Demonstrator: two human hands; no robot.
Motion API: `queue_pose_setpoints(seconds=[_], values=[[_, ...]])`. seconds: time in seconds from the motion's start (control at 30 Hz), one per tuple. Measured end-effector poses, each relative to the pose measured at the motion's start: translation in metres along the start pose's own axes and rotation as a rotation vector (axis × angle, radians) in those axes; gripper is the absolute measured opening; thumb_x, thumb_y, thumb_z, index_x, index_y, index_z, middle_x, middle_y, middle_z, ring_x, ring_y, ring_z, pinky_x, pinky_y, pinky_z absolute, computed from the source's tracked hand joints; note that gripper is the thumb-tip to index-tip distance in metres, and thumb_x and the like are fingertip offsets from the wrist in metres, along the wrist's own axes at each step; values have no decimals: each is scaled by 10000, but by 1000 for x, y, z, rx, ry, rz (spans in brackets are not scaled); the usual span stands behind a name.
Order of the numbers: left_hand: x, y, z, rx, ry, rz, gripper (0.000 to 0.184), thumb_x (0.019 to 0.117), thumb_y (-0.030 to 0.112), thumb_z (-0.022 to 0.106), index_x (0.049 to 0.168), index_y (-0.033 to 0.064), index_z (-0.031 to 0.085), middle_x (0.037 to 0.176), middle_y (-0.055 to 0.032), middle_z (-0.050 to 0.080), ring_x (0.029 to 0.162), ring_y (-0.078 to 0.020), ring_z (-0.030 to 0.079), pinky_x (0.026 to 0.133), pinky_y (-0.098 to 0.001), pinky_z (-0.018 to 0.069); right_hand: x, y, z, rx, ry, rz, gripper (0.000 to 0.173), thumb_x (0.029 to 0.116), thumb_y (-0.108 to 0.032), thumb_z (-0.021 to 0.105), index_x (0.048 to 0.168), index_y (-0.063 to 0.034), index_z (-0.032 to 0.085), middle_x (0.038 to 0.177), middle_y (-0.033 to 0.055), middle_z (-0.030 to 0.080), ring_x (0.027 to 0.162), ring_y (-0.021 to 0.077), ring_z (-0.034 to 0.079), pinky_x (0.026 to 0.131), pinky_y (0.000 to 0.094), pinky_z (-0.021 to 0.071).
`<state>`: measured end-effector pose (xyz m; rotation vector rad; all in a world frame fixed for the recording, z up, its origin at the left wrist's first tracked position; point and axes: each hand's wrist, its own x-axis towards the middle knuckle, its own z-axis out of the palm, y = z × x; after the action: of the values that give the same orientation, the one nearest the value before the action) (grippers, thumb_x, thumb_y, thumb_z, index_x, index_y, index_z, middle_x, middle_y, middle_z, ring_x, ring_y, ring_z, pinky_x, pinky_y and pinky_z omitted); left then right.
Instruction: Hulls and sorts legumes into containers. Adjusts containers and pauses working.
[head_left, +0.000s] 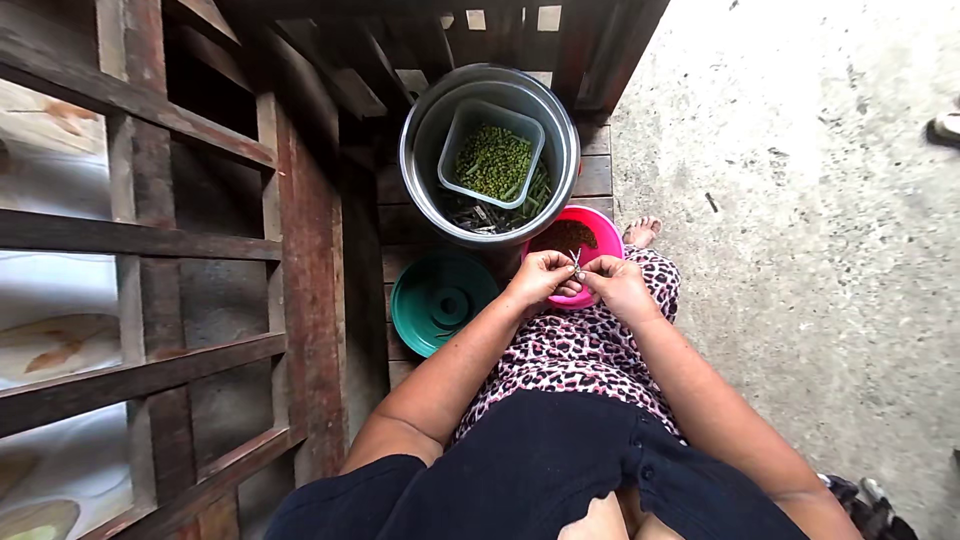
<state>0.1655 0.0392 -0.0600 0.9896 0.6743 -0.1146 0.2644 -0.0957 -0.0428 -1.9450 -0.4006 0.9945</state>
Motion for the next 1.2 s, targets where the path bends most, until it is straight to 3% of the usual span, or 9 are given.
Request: queue_pose_setpoints(seconds=[0.2, 0.4, 0.57, 0.63, 0.77, 0.9, 1.0, 1.1, 1.2], values=[[3, -3, 5, 24, 85, 99, 67, 987, 27, 641, 950, -24, 617, 762, -48, 667, 583, -72, 633, 565, -217, 561, -7, 0, 7, 10, 56, -100, 10, 956, -3, 664, 954, 0, 655, 755, 38, 637, 541, 43, 536, 522, 198, 476], [3, -6, 2, 77, 67, 157, 34, 960, -20, 652, 971, -47, 635, 765, -47, 665, 605, -66, 633, 591, -214, 560, -3, -1, 1, 82, 4, -30, 26, 973, 16, 633, 980, 26, 655, 779, 52, 661, 593, 73, 627, 591, 231, 569], [4, -5, 1, 318, 73, 246, 76, 949, 19, 684, 962, -54, 668, 791, -75, 674, 622, -74, 627, 612, -231, 556, -1, -3, 4, 159, 37, 41, 96, 1021, -96, 618, 1037, -3, 637, 817, 40, 668, 598, 80, 634, 595, 241, 576], [3, -4, 1, 435, 48, 244, 98, 956, 30, 671, 989, -61, 686, 836, -105, 691, 661, -97, 639, 656, -264, 562, 1, -3, 5, 179, 39, 24, 81, 996, -57, 641, 1049, 0, 619, 831, 46, 665, 603, 83, 632, 590, 245, 574], [2, -2, 1, 456, -8, 215, 99, 959, 3, 655, 1021, -68, 686, 859, -111, 703, 675, -93, 659, 663, -256, 575, 2, -2, 5, 169, 71, -23, 44, 974, 9, 638, 936, -2, 620, 747, 34, 666, 562, 76, 633, 558, 232, 573], [0, 4, -2, 435, -75, 138, 161, 994, -30, 576, 1132, -69, 650, 1002, -144, 690, 688, -113, 667, 644, -260, 581, 0, -1, 5, 146, 96, -24, 30, 993, -10, 626, 987, 10, 604, 756, 44, 668, 582, 92, 655, 590, 250, 590], [0, 7, -2, 388, -108, 62, 188, 1018, 23, 581, 1188, -47, 621, 1065, -147, 672, 652, -113, 662, 595, -255, 580, 0, 3, 4, 157, 118, -70, 34, 985, -4, 632, 996, 1, 601, 770, 34, 671, 601, 78, 656, 600, 240, 587], [0, 8, 0, 338, -117, 64, 187, 1004, 89, 642, 1124, -55, 640, 996, -132, 686, 642, -116, 670, 587, -254, 587, -3, 3, 4, 179, 134, -131, 31, 967, 4, 649, 977, -7, 621, 789, 19, 671, 607, 51, 634, 582, 211, 562], [-8, 13, 11, 338, -99, 4, 174, 1030, 91, 597, 1046, -80, 622, 850, -140, 661, 633, -124, 635, 597, -257, 560, -6, 4, 4, 201, 145, -171, 47, 959, 11, 651, 956, -29, 627, 769, -15, 670, 614, 24, 616, 580, 178, 532]])
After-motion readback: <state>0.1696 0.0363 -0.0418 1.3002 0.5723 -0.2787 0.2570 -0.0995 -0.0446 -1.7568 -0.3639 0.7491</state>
